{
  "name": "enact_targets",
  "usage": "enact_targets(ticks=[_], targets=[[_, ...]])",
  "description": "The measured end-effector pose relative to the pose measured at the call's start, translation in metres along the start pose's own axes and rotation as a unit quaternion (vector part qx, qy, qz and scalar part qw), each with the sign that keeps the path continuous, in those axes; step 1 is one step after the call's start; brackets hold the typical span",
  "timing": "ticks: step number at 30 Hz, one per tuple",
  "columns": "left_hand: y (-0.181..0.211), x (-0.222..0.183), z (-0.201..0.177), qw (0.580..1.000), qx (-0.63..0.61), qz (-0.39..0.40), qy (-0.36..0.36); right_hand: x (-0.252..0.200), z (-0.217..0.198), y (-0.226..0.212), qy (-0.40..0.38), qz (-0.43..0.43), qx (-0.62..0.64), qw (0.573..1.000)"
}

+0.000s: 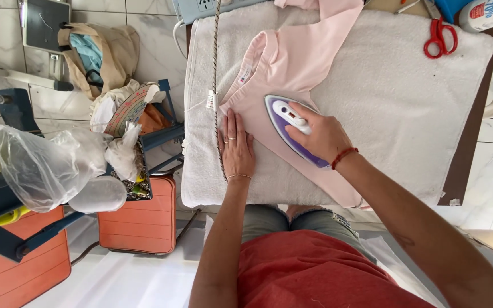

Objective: Ironing various pieces of baby clothing on a towel-covered table

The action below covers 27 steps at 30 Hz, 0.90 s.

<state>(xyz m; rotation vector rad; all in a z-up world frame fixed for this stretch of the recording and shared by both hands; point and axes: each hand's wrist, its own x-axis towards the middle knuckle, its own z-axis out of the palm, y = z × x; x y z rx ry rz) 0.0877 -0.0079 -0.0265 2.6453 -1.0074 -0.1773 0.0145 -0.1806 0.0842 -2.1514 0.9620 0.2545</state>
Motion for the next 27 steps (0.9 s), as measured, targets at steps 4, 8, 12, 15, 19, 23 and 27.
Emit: enact_targets(ticks=[4, 8, 12, 15, 19, 23, 27], targets=[[-0.001, 0.002, -0.003, 1.000, -0.003, -0.003, 0.008, -0.026, -0.016, -0.008, -0.102, -0.023, -0.004, 0.994], [0.000, 0.002, -0.006, 1.000, -0.009, 0.000, 0.005, -0.074, -0.022, 0.025, -0.214, -0.014, -0.096, 0.972], [0.006, 0.004, -0.009, 1.000, -0.026, -0.002, 0.003, -0.125, -0.026, 0.088, -0.247, 0.032, -0.114, 0.962], [0.014, 0.010, -0.008, 0.997, -0.060, -0.019, 0.038, -0.151, -0.021, 0.143, -0.233, 0.060, -0.172, 0.955], [0.040, 0.043, -0.028, 0.995, -0.046, -0.054, 0.071, -0.145, -0.039, 0.156, -0.020, 0.083, -0.133, 0.987], [0.051, 0.105, -0.023, 0.986, -0.052, -0.094, 0.128, -0.115, -0.071, 0.154, 0.004, 0.205, -0.111, 0.972], [0.068, 0.169, -0.027, 0.973, -0.080, -0.203, -0.074, -0.084, -0.093, 0.172, 0.074, 0.184, -0.119, 0.973]])
